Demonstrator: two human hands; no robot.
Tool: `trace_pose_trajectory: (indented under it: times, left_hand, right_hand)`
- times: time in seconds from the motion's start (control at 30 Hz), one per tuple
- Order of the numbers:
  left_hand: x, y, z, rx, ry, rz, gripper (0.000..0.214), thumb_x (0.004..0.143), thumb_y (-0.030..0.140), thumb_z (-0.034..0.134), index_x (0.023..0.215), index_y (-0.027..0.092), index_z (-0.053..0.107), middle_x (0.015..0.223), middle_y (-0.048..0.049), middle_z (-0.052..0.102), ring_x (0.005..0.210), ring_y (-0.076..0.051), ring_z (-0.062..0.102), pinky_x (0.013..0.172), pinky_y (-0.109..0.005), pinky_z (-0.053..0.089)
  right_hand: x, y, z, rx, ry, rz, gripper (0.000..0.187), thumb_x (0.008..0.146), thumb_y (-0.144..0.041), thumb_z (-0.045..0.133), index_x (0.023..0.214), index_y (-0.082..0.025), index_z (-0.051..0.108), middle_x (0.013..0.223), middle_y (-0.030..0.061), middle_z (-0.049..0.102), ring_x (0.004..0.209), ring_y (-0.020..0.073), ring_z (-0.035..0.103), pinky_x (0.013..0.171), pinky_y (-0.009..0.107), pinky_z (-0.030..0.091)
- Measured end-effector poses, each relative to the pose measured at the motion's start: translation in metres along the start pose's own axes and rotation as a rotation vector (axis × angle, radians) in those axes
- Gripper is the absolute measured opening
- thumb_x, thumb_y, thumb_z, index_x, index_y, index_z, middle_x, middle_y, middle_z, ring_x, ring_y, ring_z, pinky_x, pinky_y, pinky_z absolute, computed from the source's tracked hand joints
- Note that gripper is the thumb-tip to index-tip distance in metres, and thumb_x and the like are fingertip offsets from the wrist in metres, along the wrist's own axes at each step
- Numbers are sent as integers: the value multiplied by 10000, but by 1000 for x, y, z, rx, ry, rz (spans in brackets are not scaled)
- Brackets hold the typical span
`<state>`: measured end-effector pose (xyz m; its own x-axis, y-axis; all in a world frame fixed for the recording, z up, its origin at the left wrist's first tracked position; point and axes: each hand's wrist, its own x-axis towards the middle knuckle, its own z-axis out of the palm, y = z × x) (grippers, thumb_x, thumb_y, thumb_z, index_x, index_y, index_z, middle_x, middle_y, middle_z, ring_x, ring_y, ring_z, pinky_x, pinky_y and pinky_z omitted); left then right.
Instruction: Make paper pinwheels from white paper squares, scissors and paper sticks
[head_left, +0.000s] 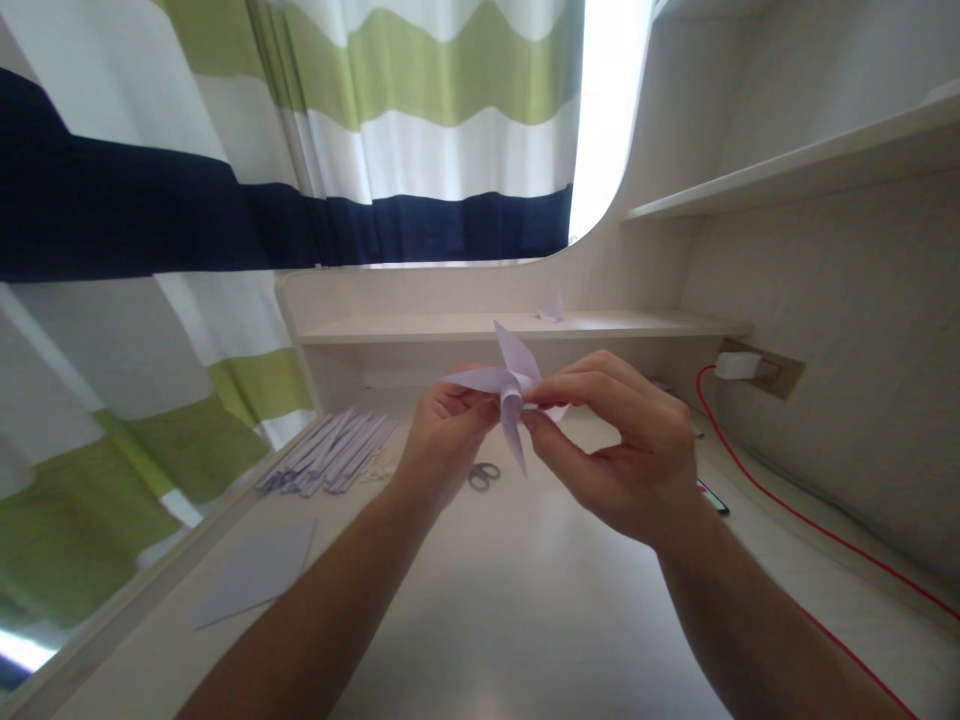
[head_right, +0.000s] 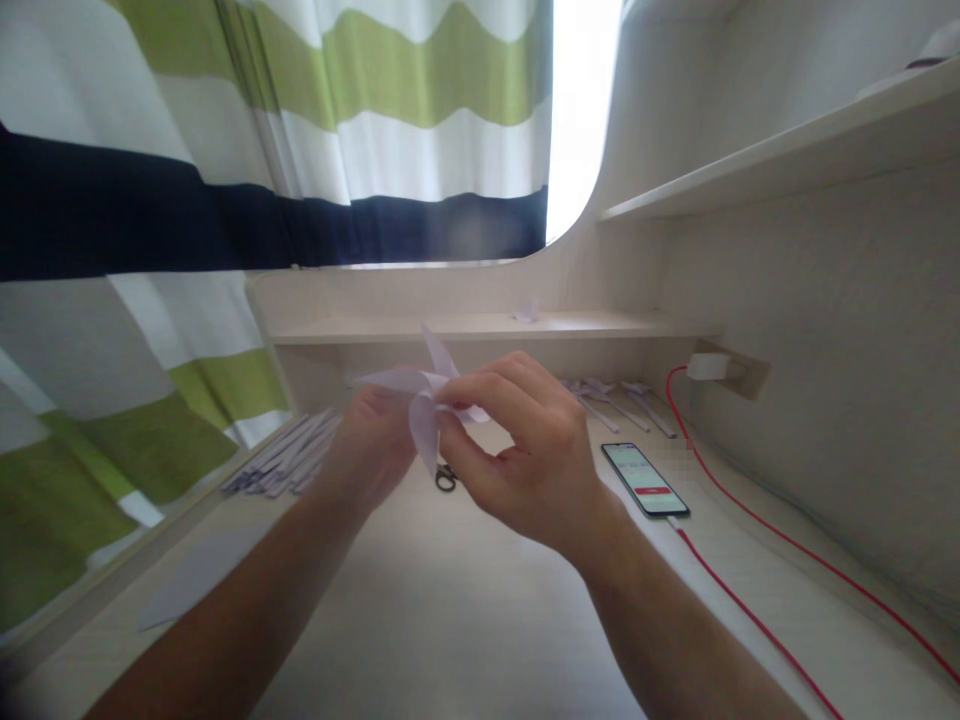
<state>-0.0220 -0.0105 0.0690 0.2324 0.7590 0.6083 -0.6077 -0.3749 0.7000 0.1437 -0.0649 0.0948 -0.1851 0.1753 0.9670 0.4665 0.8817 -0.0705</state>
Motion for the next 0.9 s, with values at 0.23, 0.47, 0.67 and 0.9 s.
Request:
trace_pose_trajectory:
  times: [0.23, 0.47, 0.67, 0.9]
  left_hand:
    - [-1, 3, -5, 31, 42, -47, 164, 760, 199, 890, 909, 180, 824, 861, -46, 799, 785, -174, 743, 729, -269, 617]
    - [-1, 11, -12, -76, -65, -117, 273, 749, 308, 847, 990, 182, 844, 905, -60, 804, 795, -198, 753, 662, -270, 652]
    - [-2, 2, -4, -6, 52, -123, 153, 888, 312, 816, 957, 177, 795, 833, -21, 763, 714, -120, 713, 627, -185, 598]
    - [-5, 2, -3, 19, 28, -175, 202, 845, 251, 814, 1021, 165, 769, 932, -55, 769, 841, -192, 738, 659, -261, 638]
  right_hand:
    - [1, 0, -5, -39, -15, -11, 186, 861, -91, 800, 975, -236, 774, 905, 45, 751, 814, 201, 690, 737, 375, 565]
    - [1, 2, -5, -48, -7, 5, 178, 880, -89, 785, 976, -236, 763, 887, 47, 763, 817, 214, 686, 751, 393, 563]
    - [2, 2, -4, -55, -25, 6, 171, 888, -92, 773, 976, -239, 758, 896, 43, 766, 822, 214, 689, 754, 389, 561]
    - [1, 2, -4, -74, -17, 19, 151, 898, -116, 787, 983, -239, 766, 904, 44, 766, 828, 211, 695, 766, 391, 565]
